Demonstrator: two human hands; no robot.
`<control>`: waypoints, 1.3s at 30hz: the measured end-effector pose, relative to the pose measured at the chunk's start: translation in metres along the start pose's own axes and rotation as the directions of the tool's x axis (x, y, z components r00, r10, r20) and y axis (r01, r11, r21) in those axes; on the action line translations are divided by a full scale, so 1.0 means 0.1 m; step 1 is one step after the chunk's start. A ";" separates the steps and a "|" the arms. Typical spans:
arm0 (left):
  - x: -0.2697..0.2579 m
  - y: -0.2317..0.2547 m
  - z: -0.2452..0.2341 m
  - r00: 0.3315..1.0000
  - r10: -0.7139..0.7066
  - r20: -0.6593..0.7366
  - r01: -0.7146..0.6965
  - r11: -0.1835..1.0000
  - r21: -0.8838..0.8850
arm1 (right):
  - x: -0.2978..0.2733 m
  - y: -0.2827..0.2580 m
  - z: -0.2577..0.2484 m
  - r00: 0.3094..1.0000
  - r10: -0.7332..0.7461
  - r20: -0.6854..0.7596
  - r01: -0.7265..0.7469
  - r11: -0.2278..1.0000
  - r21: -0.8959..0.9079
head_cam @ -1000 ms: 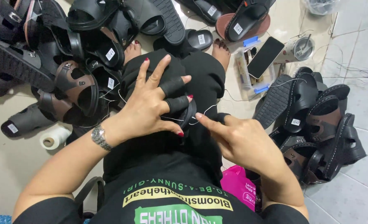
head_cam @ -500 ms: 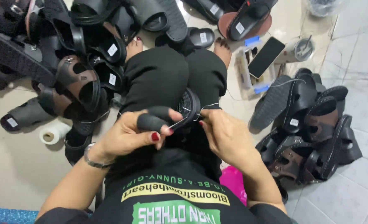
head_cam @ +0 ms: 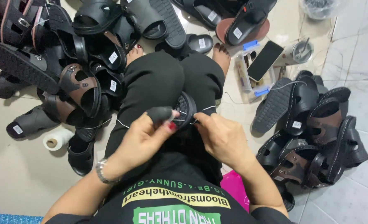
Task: Hand-stitching the sole of a black sandal using a needle and thread for repair.
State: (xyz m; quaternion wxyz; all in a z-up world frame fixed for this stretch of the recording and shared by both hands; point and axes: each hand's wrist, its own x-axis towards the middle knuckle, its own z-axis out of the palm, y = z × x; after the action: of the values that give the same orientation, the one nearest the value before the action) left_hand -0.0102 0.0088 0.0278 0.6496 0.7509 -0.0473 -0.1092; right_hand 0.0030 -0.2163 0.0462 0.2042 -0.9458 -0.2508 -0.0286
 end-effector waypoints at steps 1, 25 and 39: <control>0.03 0.05 -0.04 0.998 -0.055 -0.029 0.054 0.998 -0.041 | 0.02 0.01 -0.01 1.000 -0.007 0.001 0.007 1.000 0.025; 0.10 -0.10 0.04 0.953 0.294 -0.076 -0.242 0.886 0.395 | -0.07 0.00 0.11 1.000 -0.025 -0.001 0.025 0.998 -0.052; 0.00 0.06 -0.19 0.998 0.059 -0.029 -0.059 0.998 -0.018 | -0.39 0.07 0.10 0.892 0.441 0.099 -0.385 0.625 0.679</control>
State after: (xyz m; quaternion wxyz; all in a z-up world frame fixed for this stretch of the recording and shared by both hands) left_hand -0.0053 0.0256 0.0366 0.6601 0.7446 -0.0590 -0.0796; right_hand -0.0283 -0.2356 0.0284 0.5476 -0.8332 -0.0117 0.0768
